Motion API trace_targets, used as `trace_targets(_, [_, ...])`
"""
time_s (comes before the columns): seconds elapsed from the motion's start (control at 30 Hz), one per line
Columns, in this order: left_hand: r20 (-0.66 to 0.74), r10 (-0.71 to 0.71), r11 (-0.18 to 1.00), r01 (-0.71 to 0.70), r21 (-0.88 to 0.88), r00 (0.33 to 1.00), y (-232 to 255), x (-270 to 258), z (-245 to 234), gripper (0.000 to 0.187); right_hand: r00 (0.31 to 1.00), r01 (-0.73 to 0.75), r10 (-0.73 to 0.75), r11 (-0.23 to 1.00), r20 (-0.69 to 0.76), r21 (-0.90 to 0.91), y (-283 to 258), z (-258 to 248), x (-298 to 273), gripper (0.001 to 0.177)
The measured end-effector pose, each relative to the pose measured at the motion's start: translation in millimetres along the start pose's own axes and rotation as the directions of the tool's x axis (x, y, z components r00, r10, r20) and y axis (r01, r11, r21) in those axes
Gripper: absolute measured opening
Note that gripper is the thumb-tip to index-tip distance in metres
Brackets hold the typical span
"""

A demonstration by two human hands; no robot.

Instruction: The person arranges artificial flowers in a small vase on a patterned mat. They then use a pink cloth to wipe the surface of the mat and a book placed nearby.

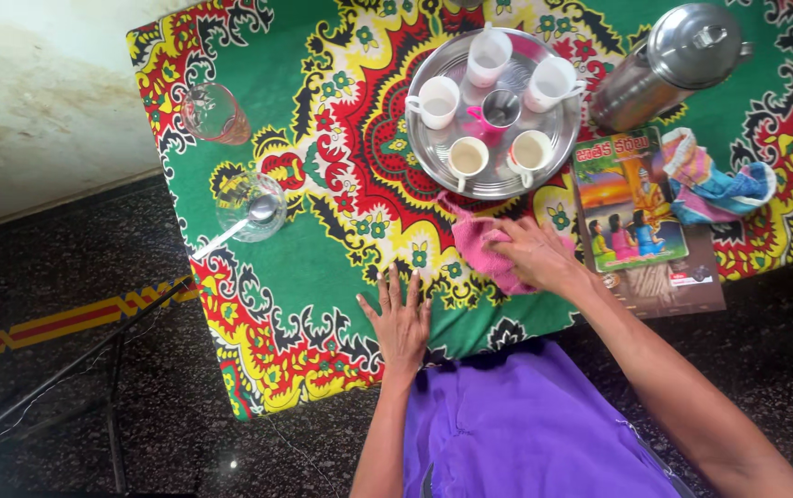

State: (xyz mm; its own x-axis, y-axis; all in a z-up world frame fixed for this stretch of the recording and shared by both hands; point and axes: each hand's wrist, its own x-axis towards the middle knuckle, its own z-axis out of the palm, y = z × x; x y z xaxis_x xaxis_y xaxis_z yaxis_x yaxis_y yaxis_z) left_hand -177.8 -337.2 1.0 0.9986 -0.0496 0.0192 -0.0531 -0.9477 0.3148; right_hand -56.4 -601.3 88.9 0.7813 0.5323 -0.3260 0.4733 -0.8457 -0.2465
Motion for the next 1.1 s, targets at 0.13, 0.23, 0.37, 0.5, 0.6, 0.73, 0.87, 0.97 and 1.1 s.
trace_targets(0.13, [-0.038,-0.015,0.999,0.016,0.031,0.999,2.1,-3.7,8.2,0.054,0.98,0.145,-0.152,0.987,0.126,0.066,-10.0,29.2,-31.7,0.061])
trace_targets(0.23, [-0.056,-0.016,0.999,0.018,0.045,0.998,0.0,-6.2,13.4,0.054,0.945,0.272,-0.287,0.956,0.157,0.108,-31.2,45.8,-62.3,0.054])
trace_targets(0.37, [-0.013,-0.044,0.998,0.044,0.039,0.999,-1.5,-5.8,15.8,0.054,0.889,0.357,-0.417,0.89,0.189,0.283,-39.8,47.5,-98.8,0.055])
trace_targets(0.5, [-0.057,-0.022,0.998,0.025,0.059,0.998,-1.1,-10.2,17.8,0.054,0.934,0.192,-0.236,0.964,0.267,0.181,-11.1,32.0,-97.1,0.059])
trace_targets(0.6, [-0.061,-0.017,0.996,0.022,0.084,0.998,0.4,-8.2,19.2,0.055,0.984,0.083,-0.047,0.975,-0.174,0.207,29.7,23.2,-94.6,0.053])
trace_targets(0.73, [-0.062,-0.018,0.997,0.023,0.079,0.998,4.2,-10.8,15.2,0.057,0.994,-0.024,0.046,0.976,-0.096,0.216,45.6,23.4,-90.6,0.062])
trace_targets(0.87, [-0.045,-0.032,0.995,0.036,0.091,0.998,7.2,-7.5,11.2,0.056,1.0,-0.004,0.001,0.984,0.018,0.18,7.3,30.5,-107.1,0.06])
trace_targets(0.97, [-0.043,-0.042,0.997,0.045,0.07,0.998,8.8,-8.0,8.5,0.055,0.984,0.023,-0.071,0.96,0.163,0.278,-10.4,37.7,-128.7,0.047])
trace_targets(1.1, [-0.117,0.019,0.998,-0.012,0.062,0.993,9.5,-2.1,8.6,0.057,0.995,0.045,-0.084,0.838,0.047,0.544,15.5,36.0,-141.1,0.043])
